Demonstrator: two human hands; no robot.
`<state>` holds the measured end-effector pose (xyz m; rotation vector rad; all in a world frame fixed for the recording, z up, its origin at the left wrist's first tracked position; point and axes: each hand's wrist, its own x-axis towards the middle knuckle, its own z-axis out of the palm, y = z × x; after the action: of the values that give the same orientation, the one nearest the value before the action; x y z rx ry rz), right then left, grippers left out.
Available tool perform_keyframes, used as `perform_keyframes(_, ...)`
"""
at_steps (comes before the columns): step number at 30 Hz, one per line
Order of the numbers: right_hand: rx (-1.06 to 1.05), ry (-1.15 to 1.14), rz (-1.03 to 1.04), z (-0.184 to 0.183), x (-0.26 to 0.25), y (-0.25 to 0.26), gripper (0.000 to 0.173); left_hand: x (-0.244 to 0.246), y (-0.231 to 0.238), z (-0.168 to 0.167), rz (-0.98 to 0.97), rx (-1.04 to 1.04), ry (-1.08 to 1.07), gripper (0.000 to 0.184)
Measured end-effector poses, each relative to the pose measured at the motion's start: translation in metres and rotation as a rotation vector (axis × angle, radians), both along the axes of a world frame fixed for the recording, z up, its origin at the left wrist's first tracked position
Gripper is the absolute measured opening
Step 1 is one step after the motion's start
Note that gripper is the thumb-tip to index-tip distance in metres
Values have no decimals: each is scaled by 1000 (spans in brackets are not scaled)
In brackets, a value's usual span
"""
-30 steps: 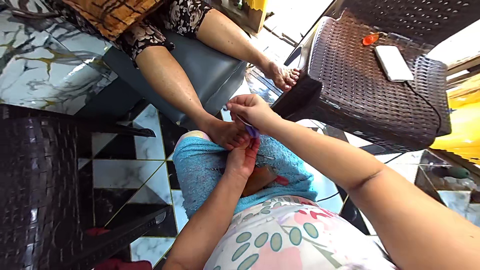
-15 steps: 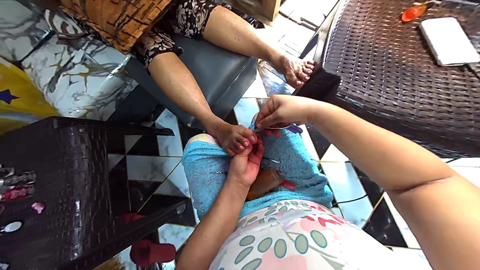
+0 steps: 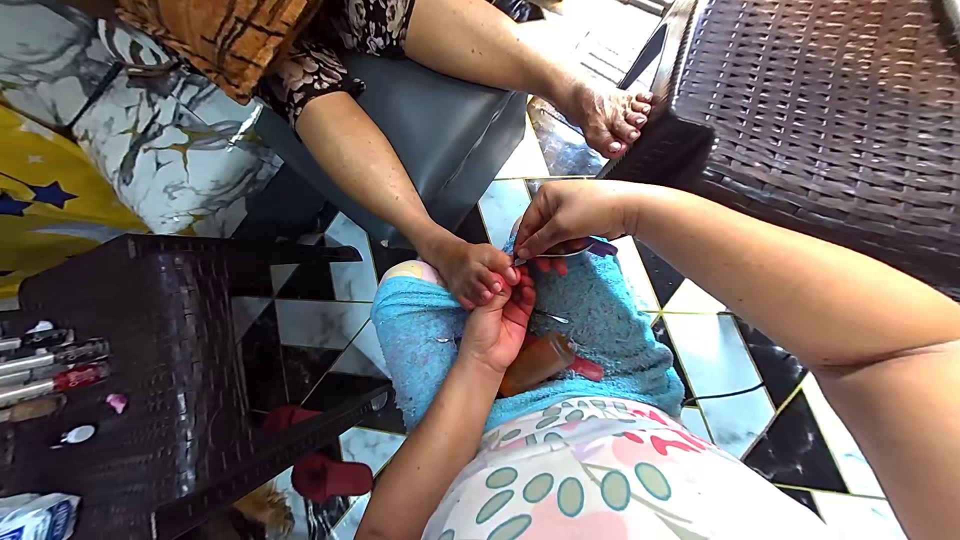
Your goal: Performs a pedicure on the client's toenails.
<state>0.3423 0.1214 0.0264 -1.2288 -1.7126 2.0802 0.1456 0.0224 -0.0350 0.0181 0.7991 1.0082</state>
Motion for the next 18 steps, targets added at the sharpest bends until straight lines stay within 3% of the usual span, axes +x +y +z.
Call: perform_keyframes(18,-24,24,-17,-4,-1,1,16,-1,1,-1,-15,3,-2,21)
